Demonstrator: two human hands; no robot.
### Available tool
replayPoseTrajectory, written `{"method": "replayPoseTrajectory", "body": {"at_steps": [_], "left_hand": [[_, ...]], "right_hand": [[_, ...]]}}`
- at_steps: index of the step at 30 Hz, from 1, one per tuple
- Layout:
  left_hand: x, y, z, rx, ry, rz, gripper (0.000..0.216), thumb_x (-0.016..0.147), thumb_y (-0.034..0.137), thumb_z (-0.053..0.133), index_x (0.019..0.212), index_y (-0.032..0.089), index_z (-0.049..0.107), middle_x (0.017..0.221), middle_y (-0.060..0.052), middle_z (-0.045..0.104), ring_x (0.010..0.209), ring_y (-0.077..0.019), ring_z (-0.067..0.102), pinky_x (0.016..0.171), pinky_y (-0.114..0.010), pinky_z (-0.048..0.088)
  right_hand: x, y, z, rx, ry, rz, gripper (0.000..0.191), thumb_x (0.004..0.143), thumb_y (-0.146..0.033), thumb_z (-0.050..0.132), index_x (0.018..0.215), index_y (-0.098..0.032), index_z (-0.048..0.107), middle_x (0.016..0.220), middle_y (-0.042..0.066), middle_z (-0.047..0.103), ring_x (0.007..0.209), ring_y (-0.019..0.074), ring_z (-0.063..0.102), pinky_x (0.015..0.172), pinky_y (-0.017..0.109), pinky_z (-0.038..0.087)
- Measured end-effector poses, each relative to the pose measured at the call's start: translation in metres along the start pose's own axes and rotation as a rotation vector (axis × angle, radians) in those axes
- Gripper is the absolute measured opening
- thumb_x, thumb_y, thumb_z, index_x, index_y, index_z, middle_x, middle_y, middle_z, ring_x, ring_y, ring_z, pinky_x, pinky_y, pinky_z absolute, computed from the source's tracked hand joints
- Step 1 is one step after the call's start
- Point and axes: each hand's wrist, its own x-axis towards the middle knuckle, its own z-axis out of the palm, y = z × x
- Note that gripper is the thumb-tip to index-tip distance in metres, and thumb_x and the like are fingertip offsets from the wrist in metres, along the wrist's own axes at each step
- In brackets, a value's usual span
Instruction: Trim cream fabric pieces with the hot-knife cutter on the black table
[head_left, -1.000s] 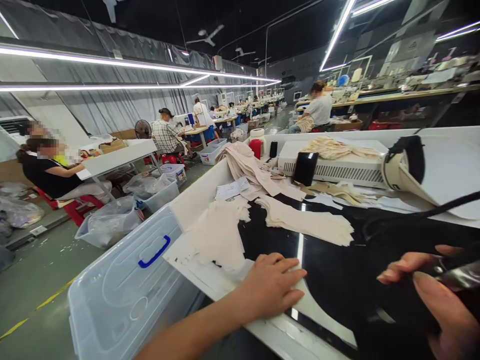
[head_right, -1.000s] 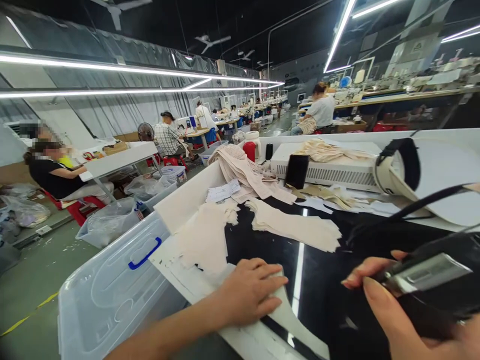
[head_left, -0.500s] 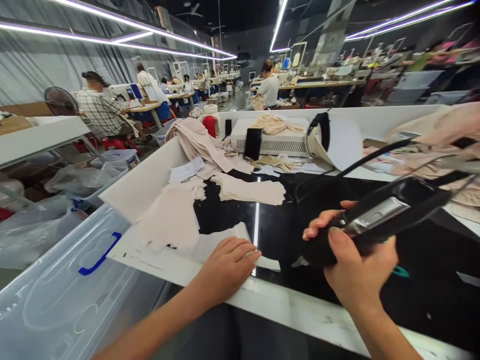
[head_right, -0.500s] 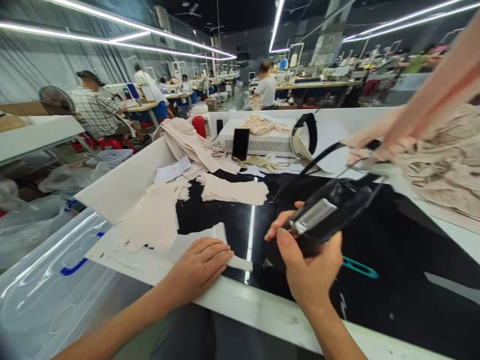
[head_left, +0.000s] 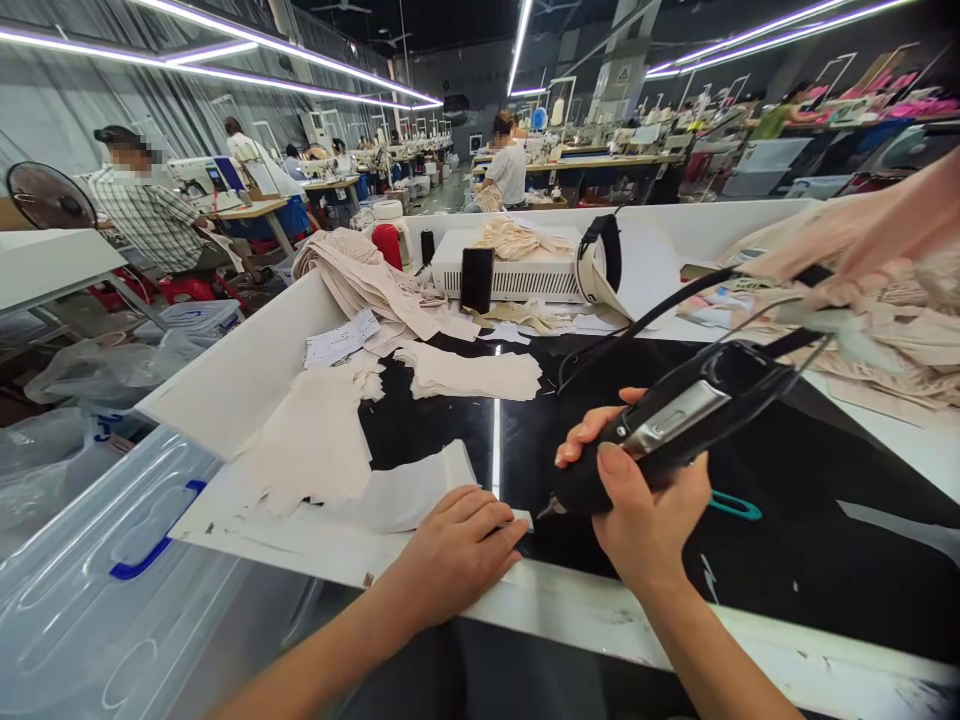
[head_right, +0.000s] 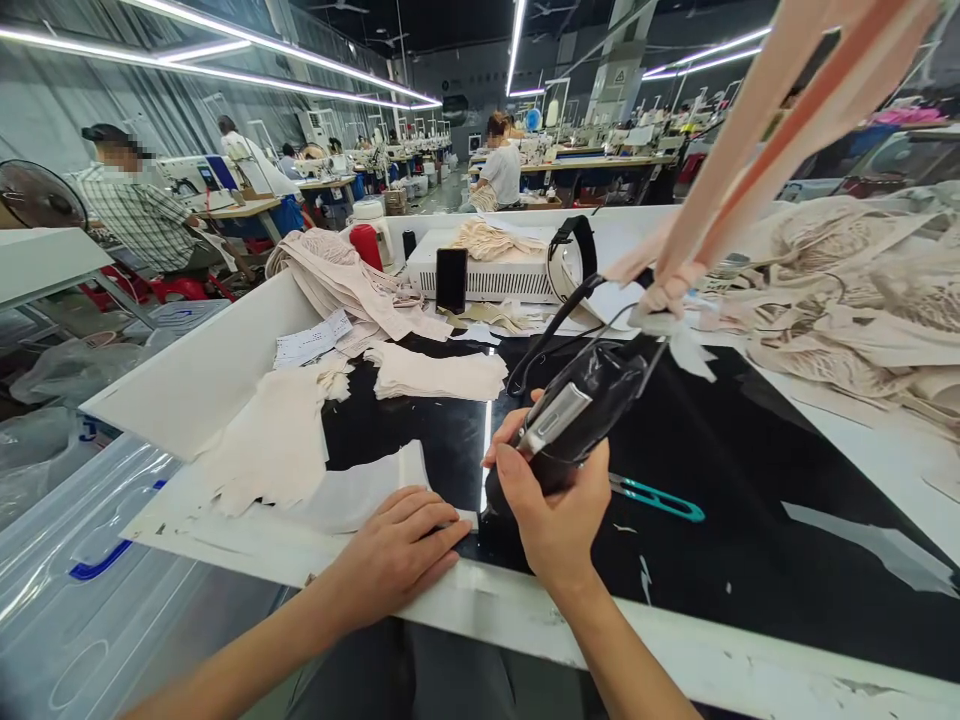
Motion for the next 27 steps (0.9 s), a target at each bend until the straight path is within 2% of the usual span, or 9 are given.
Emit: {"method": "replayPoseTrajectory", "body": {"at_steps": [10,20,27], "left_hand": [[-0.0028,0.0009,0.0020,0.013,-0.041,-0.020,0.026,0.124,0.031,0.053,0.132,0.017,0.073,0.113,-0.005,0.081,0.111,-0.0215,0.077,0.115,-0.039,0.060],[-0.0047,-0.0017,0.0050,0.039,-0.069,-0.043,0.026,0.122,0.031,0.057,0.136,0.016,0.072,0.118,-0.008,0.081,0.111,-0.0227,0.078,0.113,-0.042,0.063],[-0.0035,-0.0029,0.0044,0.024,-0.043,-0.032,0.027,0.124,0.029,0.052,0.132,0.016,0.073,0.116,-0.007,0.080,0.107,-0.0222,0.078,0.109,-0.042,0.063]], "right_hand": [[0.0003,0.0095,0.0067,0.014,-0.008,-0.011,0.042,0.098,-0.033,0.092,0.132,-0.031,0.068,0.094,-0.004,0.075,0.069,0.0150,0.072,0.068,0.031,0.063],[-0.0004,0.0083,0.0062,0.011,-0.014,-0.014,0.041,0.098,-0.030,0.091,0.133,-0.032,0.068,0.094,-0.004,0.076,0.069,0.0149,0.072,0.067,0.031,0.063],[0.0007,0.0091,0.0059,0.018,-0.019,-0.023,0.041,0.099,-0.026,0.089,0.134,-0.032,0.069,0.096,-0.005,0.076,0.070,0.0143,0.073,0.069,0.030,0.063]]}}
